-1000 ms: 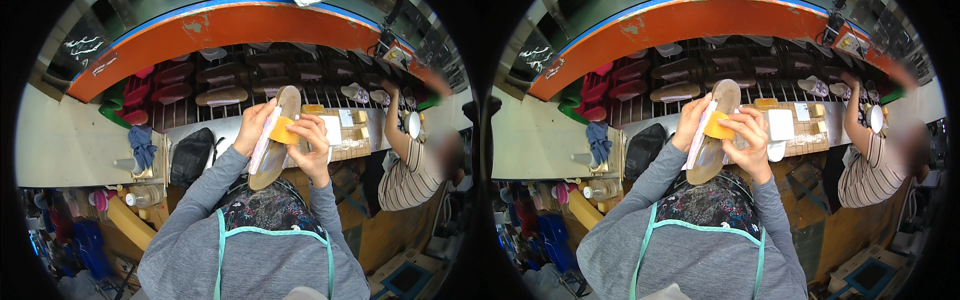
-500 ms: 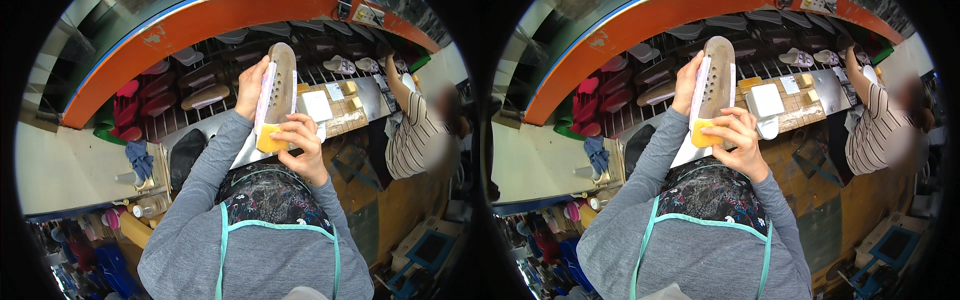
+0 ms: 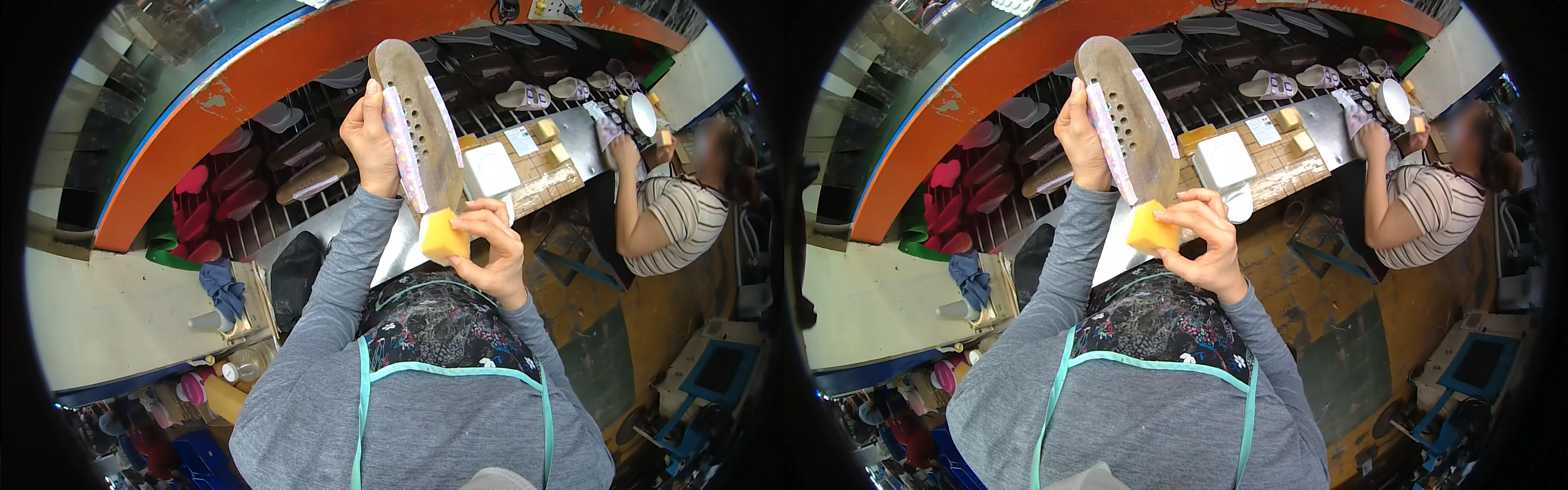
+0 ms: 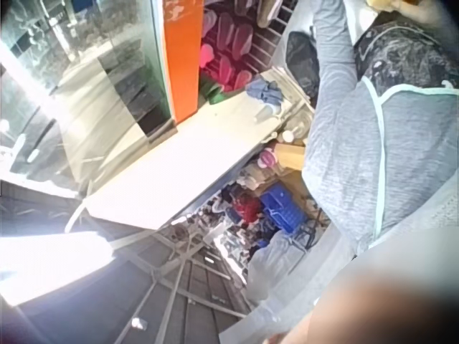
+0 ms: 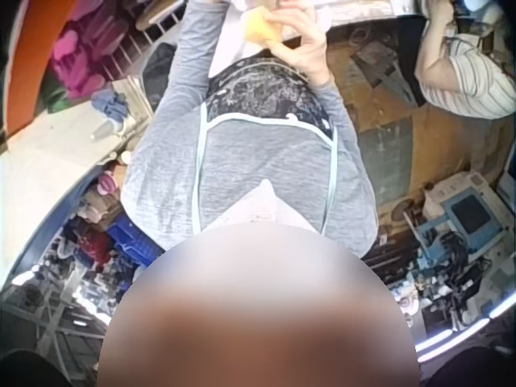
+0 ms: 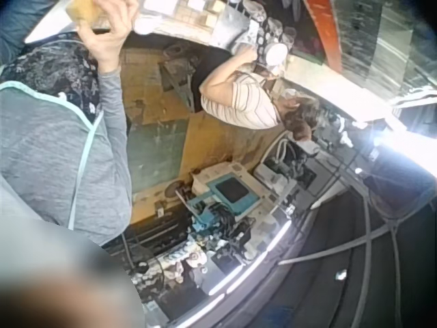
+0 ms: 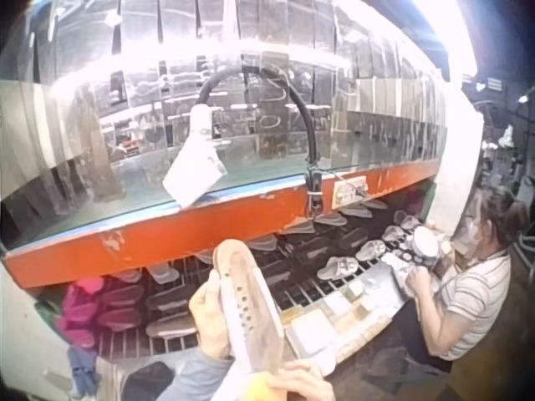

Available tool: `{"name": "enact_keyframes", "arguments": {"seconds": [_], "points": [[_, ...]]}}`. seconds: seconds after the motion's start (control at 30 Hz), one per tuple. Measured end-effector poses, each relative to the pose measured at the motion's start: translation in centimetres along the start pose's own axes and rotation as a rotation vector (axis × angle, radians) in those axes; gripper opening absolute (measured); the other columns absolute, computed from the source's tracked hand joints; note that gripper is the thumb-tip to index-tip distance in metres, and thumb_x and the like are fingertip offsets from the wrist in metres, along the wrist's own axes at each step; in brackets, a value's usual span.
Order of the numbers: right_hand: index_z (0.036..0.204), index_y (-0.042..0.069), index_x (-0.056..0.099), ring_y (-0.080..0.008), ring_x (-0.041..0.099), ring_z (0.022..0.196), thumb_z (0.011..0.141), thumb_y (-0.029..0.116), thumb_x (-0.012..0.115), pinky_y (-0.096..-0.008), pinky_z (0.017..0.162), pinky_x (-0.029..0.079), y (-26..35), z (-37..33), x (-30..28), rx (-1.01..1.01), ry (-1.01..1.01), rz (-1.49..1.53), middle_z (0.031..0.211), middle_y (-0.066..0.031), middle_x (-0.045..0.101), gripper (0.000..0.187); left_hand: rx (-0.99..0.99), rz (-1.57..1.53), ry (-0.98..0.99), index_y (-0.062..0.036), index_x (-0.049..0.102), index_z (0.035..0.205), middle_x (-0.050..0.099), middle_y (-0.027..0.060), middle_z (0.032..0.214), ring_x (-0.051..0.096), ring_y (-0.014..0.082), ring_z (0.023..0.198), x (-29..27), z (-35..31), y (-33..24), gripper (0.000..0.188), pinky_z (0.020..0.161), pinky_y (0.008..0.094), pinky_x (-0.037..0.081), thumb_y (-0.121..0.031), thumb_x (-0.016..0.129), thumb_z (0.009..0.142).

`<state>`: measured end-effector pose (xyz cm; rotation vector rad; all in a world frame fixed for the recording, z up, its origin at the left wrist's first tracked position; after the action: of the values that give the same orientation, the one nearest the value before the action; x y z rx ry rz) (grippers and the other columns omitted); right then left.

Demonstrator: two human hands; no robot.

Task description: The person repeatedly wipes the soles of multiple slippers with a yellow sponge, placing each slipper back on a rack after cleaning. The person also briefly handles a pink and white container, opening and closing it before returning it to the shelf.

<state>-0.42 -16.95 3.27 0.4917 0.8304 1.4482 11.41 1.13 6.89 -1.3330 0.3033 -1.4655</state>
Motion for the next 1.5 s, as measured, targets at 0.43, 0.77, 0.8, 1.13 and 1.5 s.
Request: {"name": "enact_keyframes", "arguments": {"seconds": [0.43, 0.77, 0.8, 1.13, 1.5], "points": [[0.098, 0.019, 0.076, -0.0253, 0.054, 0.107, 0.058, 0.01, 0.068, -0.0373, 0.093, 0.033, -0.6, 1.8, 0.8, -0.069, 0.138, -0.452, 0.098, -0.0025, 0.064, 0.042, -0.493, -0.186, -0.069, -0.0042, 0.062, 0.113, 0.069, 0.0075, 0.096, 0.068, 0.0164, 0.08, -6.5, 2.5, 2.0, 0.041, 0.072, 0.03, 0.057, -0.041, 0.053, 0.098], [0.106, 0.02, 0.073, -0.0241, 0.054, 0.106, 0.064, 0.017, 0.072, -0.0418, 0.091, 0.03, -0.1, 5.4, 4.3, -0.189, 0.133, -0.511, 0.098, 0.0, 0.062, 0.042, -0.453, -0.118, -0.081, -0.0044, 0.065, 0.105, 0.069, 0.0045, 0.089, 0.066, 0.0118, 0.075, -7.9, -0.7, 0.8, 0.04, 0.068, 0.0255, 0.055, -0.042, 0.055, 0.098], [0.106, 0.021, 0.073, -0.0238, 0.054, 0.106, 0.063, 0.018, 0.072, -0.0422, 0.09, 0.03, 0.2, 5.0, 4.7, -0.217, 0.172, -0.489, 0.097, 0.0005, 0.061, 0.043, -0.397, -0.165, -0.074, -0.0042, 0.065, 0.106, 0.069, 0.0048, 0.09, 0.067, 0.0124, 0.076, -8.7, -0.2, 0.3, 0.042, 0.069, 0.0259, 0.056, -0.044, 0.054, 0.098], [0.102, 0.018, 0.073, -0.026, 0.053, 0.107, 0.058, 0.015, 0.08, -0.04, 0.093, 0.032, 0.4, 1.7, 4.7, -0.068, 0.057, -0.323, 0.094, -0.0002, 0.061, 0.045, -0.243, -0.264, -0.198, -0.0059, 0.058, 0.121, 0.067, 0.0063, 0.108, 0.068, 0.0157, 0.09, -11.3, 0.4, -1.4, 0.045, 0.077, 0.029, 0.056, -0.044, 0.048, 0.1], [0.1, 0.014, 0.067, -0.0257, 0.05, 0.105, 0.06, 0.017, 0.083, -0.0407, 0.093, 0.031, -0.6, 0.4, 4.5, 0.067, -0.14, -0.499, 0.093, -0.0028, 0.056, 0.043, -0.425, -0.227, 0.016, -0.0056, 0.049, 0.135, 0.063, 0.0148, 0.12, 0.065, 0.0315, 0.104, -11.9, -0.2, 0.1, 0.073, 0.085, 0.0437, 0.057, -0.064, 0.042, 0.092]]}}
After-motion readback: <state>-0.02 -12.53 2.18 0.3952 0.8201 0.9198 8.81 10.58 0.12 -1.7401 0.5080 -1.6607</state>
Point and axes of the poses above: each hand's wrist, its own z-axis towards the middle knuckle, its own x-axis out of the palm, y = z × x, the point moved 2 cm from there along z, towards the middle knuckle
